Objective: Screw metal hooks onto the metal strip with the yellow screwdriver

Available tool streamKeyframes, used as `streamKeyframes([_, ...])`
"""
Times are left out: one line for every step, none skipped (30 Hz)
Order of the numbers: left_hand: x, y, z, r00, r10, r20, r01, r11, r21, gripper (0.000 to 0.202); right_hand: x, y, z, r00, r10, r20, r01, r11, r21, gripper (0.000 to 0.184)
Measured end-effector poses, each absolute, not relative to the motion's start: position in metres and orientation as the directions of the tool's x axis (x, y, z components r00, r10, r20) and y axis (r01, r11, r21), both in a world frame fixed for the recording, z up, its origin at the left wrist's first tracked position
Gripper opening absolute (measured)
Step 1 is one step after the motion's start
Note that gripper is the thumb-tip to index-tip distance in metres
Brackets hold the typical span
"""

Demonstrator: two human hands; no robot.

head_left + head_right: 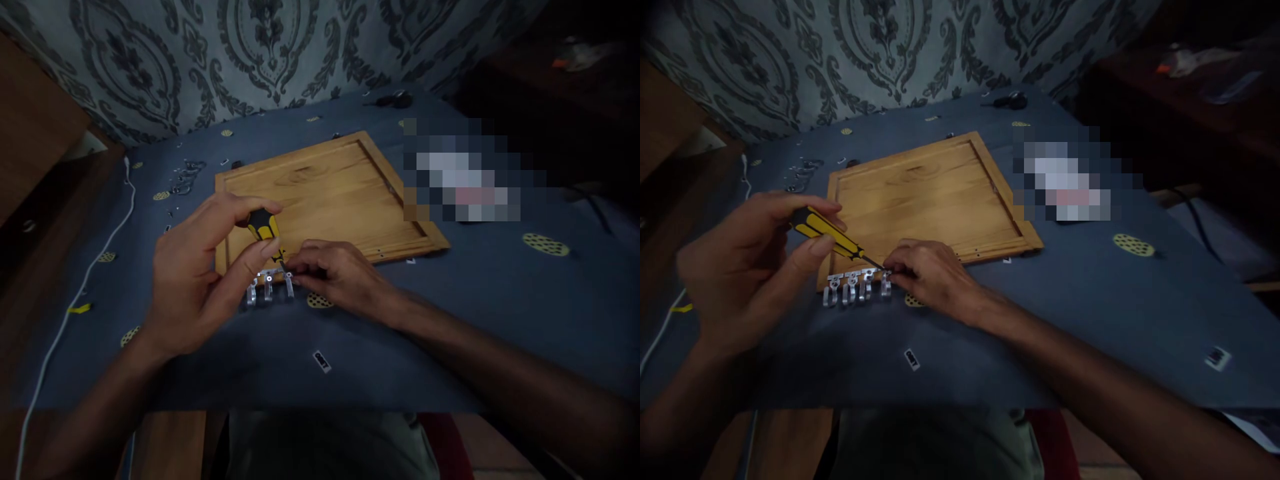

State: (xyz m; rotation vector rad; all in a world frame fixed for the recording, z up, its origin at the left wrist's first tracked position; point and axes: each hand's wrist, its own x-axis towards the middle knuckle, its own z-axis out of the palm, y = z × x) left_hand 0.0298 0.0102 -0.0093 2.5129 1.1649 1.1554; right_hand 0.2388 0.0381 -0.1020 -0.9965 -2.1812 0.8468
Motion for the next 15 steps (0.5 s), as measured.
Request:
streamKeyframes([0.0291, 0.0100, -0.0091, 0.398, 0.706, 0.586, 0.593, -0.685, 0.423, 0.022, 0.2391, 0.0380, -0.1022, -0.546, 0.799, 0.251, 0.421, 0.521, -0.743, 0.015])
streamKeyframes([0.0286, 0.0099, -0.0090, 0.393, 0.707, 0.588, 0.588, -0.685, 0.430, 0.022, 0.2391, 0.0379, -0.1026, -0.546, 0.798, 0.255, 0.415, 0.522, -0.745, 0.014])
streamKeyframes([0.0283, 0.0098, -0.0089, 0.390, 0.702, 0.596, 0.580, -0.690, 0.433, 0.022, 0.2389, 0.0378, -0.1029, -0.545, 0.798, 0.257, 0.411, 0.522, -0.747, 0.013])
streamKeyframes([0.0283, 0.0097, -0.0089, 0.390, 0.695, 0.604, 0.574, -0.696, 0.431, 0.023, 0.2386, 0.0378, -0.1032, -0.543, 0.799, 0.257, 0.410, 0.520, -0.749, 0.013])
streamKeyframes([0.0285, 0.0096, -0.0090, 0.390, 0.688, 0.611, 0.571, -0.702, 0.425, 0.023, 0.2382, 0.0379, -0.1035, -0.544, 0.800, 0.253, 0.410, 0.517, -0.751, 0.012])
streamKeyframes([0.0288, 0.0095, -0.0091, 0.392, 0.685, 0.614, 0.576, -0.703, 0.417, 0.024, 0.2378, 0.0380, -0.1037, -0.545, 0.801, 0.249, 0.413, 0.515, -0.751, 0.012])
streamKeyframes([0.0291, 0.0094, -0.0094, 0.391, 0.683, 0.617, 0.584, -0.702, 0.407, 0.024, 0.2375, 0.0381, -0.1039, -0.546, 0.801, 0.246, 0.417, 0.514, -0.750, 0.012])
streamKeyframes([0.0294, 0.0093, -0.0098, 0.386, 0.682, 0.621, 0.590, -0.700, 0.402, 0.024, 0.2372, 0.0382, -0.1040, -0.544, 0.802, 0.245, 0.421, 0.514, -0.747, 0.012])
streamKeyframes([0.0296, 0.0093, -0.0102, 0.383, 0.689, 0.615, 0.594, -0.694, 0.407, 0.024, 0.2369, 0.0382, -0.1042, -0.543, 0.802, 0.247, 0.424, 0.517, -0.744, 0.013])
streamKeyframes([0.0297, 0.0094, -0.0107, 0.384, 0.698, 0.605, 0.592, -0.689, 0.419, 0.024, 0.2368, 0.0383, -0.1044, -0.543, 0.801, 0.251, 0.426, 0.521, -0.740, 0.013])
streamKeyframes([0.0298, 0.0095, -0.0111, 0.387, 0.703, 0.597, 0.583, -0.688, 0.432, 0.024, 0.2366, 0.0384, -0.1046, -0.540, 0.801, 0.258, 0.426, 0.524, -0.737, 0.014])
streamKeyframes([0.0298, 0.0097, -0.0115, 0.391, 0.705, 0.591, 0.573, -0.689, 0.443, 0.024, 0.2365, 0.0384, -0.1049, -0.538, 0.801, 0.263, 0.426, 0.527, -0.735, 0.014])
streamKeyframes([0.0300, 0.0099, -0.0118, 0.394, 0.707, 0.588, 0.566, -0.690, 0.450, 0.024, 0.2364, 0.0384, -0.1052, -0.535, 0.801, 0.267, 0.426, 0.529, -0.734, 0.014])
streamKeyframes([0.0302, 0.0101, -0.0119, 0.396, 0.705, 0.588, 0.563, -0.692, 0.451, 0.025, 0.2362, 0.0383, -0.1055, -0.533, 0.802, 0.270, 0.425, 0.530, -0.734, 0.014])
streamKeyframes([0.0306, 0.0101, -0.0120, 0.392, 0.699, 0.598, 0.563, -0.696, 0.445, 0.024, 0.2361, 0.0382, -0.1058, -0.529, 0.803, 0.274, 0.426, 0.530, -0.733, 0.013])
